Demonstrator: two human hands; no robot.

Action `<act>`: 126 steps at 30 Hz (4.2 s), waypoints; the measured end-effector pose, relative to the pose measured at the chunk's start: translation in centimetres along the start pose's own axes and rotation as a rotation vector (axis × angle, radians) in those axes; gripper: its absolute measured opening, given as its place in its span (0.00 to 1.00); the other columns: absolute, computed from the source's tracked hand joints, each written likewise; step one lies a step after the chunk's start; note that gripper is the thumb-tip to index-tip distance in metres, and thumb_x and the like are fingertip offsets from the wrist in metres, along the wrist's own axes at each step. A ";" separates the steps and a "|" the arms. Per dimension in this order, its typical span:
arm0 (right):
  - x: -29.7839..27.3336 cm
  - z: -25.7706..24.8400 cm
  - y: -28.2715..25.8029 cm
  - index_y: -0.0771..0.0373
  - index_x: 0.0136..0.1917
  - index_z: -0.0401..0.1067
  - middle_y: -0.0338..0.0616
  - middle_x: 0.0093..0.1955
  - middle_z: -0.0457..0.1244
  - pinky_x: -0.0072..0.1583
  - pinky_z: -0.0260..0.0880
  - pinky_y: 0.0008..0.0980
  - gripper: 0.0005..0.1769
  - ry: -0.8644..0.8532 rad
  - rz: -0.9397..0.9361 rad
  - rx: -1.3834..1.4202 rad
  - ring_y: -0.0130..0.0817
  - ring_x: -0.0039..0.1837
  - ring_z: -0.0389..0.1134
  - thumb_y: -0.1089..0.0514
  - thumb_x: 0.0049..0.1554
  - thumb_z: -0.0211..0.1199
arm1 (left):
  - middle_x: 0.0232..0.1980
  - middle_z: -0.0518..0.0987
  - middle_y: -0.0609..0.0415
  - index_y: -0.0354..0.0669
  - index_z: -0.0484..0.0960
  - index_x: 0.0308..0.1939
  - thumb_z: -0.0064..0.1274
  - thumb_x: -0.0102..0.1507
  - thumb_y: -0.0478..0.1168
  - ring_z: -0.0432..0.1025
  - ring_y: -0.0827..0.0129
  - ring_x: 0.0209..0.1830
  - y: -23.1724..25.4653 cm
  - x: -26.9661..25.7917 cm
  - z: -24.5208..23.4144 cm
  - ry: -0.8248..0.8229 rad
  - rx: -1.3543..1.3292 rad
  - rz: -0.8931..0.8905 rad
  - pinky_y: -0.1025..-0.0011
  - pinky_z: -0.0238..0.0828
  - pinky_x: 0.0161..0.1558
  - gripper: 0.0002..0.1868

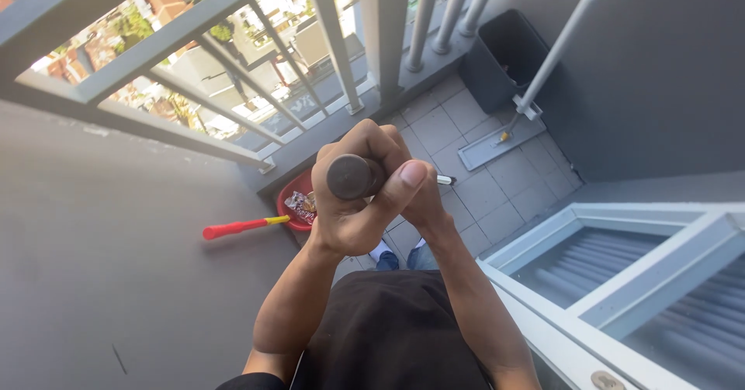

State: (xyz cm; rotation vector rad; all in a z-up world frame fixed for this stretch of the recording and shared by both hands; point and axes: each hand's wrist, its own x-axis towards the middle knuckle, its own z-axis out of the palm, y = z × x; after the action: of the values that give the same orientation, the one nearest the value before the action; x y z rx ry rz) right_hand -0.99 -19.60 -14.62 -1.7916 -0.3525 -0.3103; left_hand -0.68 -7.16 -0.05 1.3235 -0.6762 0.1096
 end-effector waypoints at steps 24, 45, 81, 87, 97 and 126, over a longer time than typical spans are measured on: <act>-8.1 -13.0 4.2 0.55 0.39 0.61 0.30 0.27 0.51 0.30 0.60 0.24 0.23 0.196 0.215 -0.215 0.22 0.25 0.56 0.38 0.66 0.50 | 0.20 0.65 0.59 0.46 0.63 0.25 0.54 0.65 0.29 0.61 0.77 0.14 -7.4 2.2 16.2 -0.341 -0.423 0.006 0.77 0.55 0.18 0.19; -15.2 -16.6 5.9 0.61 0.33 0.61 0.39 0.30 0.60 0.37 0.62 0.33 0.22 0.607 0.315 -0.373 0.29 0.33 0.62 0.45 0.52 0.68 | 0.18 0.63 0.58 0.47 0.63 0.18 0.55 0.47 0.30 0.62 0.69 0.18 -13.2 -0.8 20.5 -0.713 -0.636 0.026 0.70 0.58 0.27 0.15; -16.6 -4.4 7.6 0.60 0.51 0.66 0.34 0.48 0.61 0.51 0.70 0.29 0.10 0.608 0.490 0.155 0.21 0.51 0.65 0.52 0.64 0.58 | 0.19 0.61 0.60 0.45 0.60 0.21 0.56 0.55 0.33 0.58 0.76 0.17 -5.6 0.7 10.4 -0.929 -0.336 -0.209 0.71 0.49 0.23 0.18; -16.4 -5.3 6.8 0.61 0.52 0.66 0.35 0.48 0.61 0.50 0.70 0.30 0.11 0.544 0.439 0.056 0.22 0.51 0.65 0.53 0.61 0.60 | 0.18 0.62 0.61 0.45 0.61 0.22 0.56 0.57 0.33 0.59 0.76 0.16 -4.9 0.3 10.8 -0.919 -0.346 -0.172 0.72 0.50 0.23 0.18; -16.6 -6.2 4.5 0.62 0.53 0.65 0.36 0.49 0.60 0.50 0.71 0.31 0.15 0.495 0.355 -0.102 0.25 0.51 0.65 0.54 0.58 0.63 | 0.18 0.64 0.58 0.43 0.66 0.22 0.57 0.55 0.32 0.63 0.73 0.13 -3.7 -0.6 10.6 -0.929 -0.504 -0.040 0.74 0.53 0.21 0.14; -17.5 -5.4 4.0 0.65 0.36 0.71 0.37 0.31 0.66 0.39 0.70 0.28 0.10 0.673 0.451 -0.246 0.27 0.38 0.71 0.62 0.59 0.64 | 0.20 0.61 0.64 0.47 0.61 0.21 0.55 0.60 0.30 0.56 0.80 0.19 -6.5 -3.0 12.1 -0.625 -0.435 -0.366 0.75 0.49 0.23 0.20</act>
State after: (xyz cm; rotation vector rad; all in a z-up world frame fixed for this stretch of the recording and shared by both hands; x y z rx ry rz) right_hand -15.62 -27.08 -23.74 -1.8257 0.5782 -0.6219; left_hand -5.00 -19.10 -6.12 1.0279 -0.9022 -0.7378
